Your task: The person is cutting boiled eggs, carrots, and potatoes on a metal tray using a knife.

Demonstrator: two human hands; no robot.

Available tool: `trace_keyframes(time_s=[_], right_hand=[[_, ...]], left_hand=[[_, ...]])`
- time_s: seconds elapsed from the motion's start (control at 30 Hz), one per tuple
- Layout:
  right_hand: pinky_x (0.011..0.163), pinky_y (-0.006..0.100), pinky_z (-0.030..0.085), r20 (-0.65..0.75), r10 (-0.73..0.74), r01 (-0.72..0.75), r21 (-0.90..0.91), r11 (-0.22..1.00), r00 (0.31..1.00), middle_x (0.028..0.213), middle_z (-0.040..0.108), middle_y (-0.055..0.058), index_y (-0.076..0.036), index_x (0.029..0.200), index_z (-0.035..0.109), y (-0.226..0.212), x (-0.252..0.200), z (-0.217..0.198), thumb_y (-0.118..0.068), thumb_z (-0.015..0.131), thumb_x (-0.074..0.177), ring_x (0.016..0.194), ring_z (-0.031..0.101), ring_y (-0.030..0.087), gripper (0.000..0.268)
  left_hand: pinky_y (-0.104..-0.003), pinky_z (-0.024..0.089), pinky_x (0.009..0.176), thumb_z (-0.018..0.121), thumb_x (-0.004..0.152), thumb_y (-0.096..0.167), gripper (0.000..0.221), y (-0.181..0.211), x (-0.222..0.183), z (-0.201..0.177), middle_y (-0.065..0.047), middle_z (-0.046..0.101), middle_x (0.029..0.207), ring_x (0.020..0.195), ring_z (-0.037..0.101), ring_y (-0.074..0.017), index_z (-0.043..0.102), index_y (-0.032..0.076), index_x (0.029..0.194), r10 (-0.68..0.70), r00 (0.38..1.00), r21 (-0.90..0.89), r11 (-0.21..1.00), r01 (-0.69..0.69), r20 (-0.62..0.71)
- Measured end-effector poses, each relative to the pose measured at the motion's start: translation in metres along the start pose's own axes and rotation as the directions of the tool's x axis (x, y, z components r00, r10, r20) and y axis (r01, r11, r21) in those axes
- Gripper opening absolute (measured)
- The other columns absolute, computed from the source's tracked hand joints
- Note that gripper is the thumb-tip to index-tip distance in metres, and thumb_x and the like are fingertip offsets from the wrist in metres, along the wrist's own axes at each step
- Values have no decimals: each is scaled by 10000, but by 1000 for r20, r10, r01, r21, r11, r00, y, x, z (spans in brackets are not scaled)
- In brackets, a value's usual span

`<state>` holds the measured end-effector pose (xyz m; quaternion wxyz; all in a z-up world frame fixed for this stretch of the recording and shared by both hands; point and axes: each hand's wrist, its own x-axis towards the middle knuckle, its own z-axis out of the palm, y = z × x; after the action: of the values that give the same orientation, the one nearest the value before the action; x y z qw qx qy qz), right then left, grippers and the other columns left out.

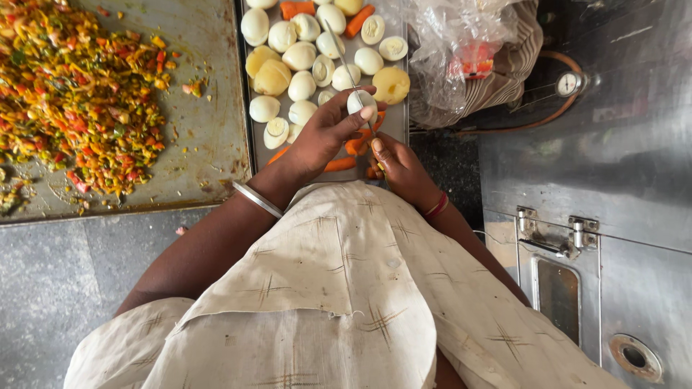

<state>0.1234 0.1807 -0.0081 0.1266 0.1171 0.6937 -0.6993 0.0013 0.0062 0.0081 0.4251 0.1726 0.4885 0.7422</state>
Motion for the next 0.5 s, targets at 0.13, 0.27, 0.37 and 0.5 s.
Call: trace_keyframes(time_s=[0.13, 0.27, 0.37, 0.5], right_hand=[[703, 259, 449, 35, -46, 49, -102, 994, 998, 888, 596, -12, -7, 1184, 627, 5, -3, 0, -359, 431, 1152, 782, 504, 69, 403], [708, 258, 461, 24, 0, 1, -39, 999, 1000, 908, 610, -16, -22, 1246, 613, 4, -5, 2, -355, 434, 1112, 779, 518, 69, 401], [724, 265, 468, 40, -25, 27, -55, 998, 999, 933, 628, 3, -4, 1240, 625, 2, -2, -3, -357, 435, 1133, 793, 530, 78, 415], [951, 268, 500, 62, -163, 170, -129, 977, 985, 1208, 690, 44, 11, 1371, 574, 1, 5, -7, -360, 446, 1139, 1086, 625, 89, 456]], left_hand=[[-325, 481, 1106, 703, 999, 320, 583, -9, -2, 0, -139, 683, 1364, 1279, 618, -188, 505, -12, 1435, 54, 998, -26, 998, -55, -35], [-346, 516, 1015, 701, 973, 319, 559, -9, -6, 1, -124, 694, 1328, 1165, 638, -191, 546, 9, 1413, -3, 997, -54, 999, -1, -71], [-347, 513, 1086, 712, 989, 301, 525, -7, 1, 4, -136, 687, 1334, 1252, 637, -202, 559, 0, 1391, 55, 996, -75, 995, -60, -66], [-355, 533, 1060, 700, 982, 294, 517, -4, 7, 5, -131, 683, 1324, 1237, 641, -210, 551, 5, 1385, 31, 998, -121, 992, -38, -60]])
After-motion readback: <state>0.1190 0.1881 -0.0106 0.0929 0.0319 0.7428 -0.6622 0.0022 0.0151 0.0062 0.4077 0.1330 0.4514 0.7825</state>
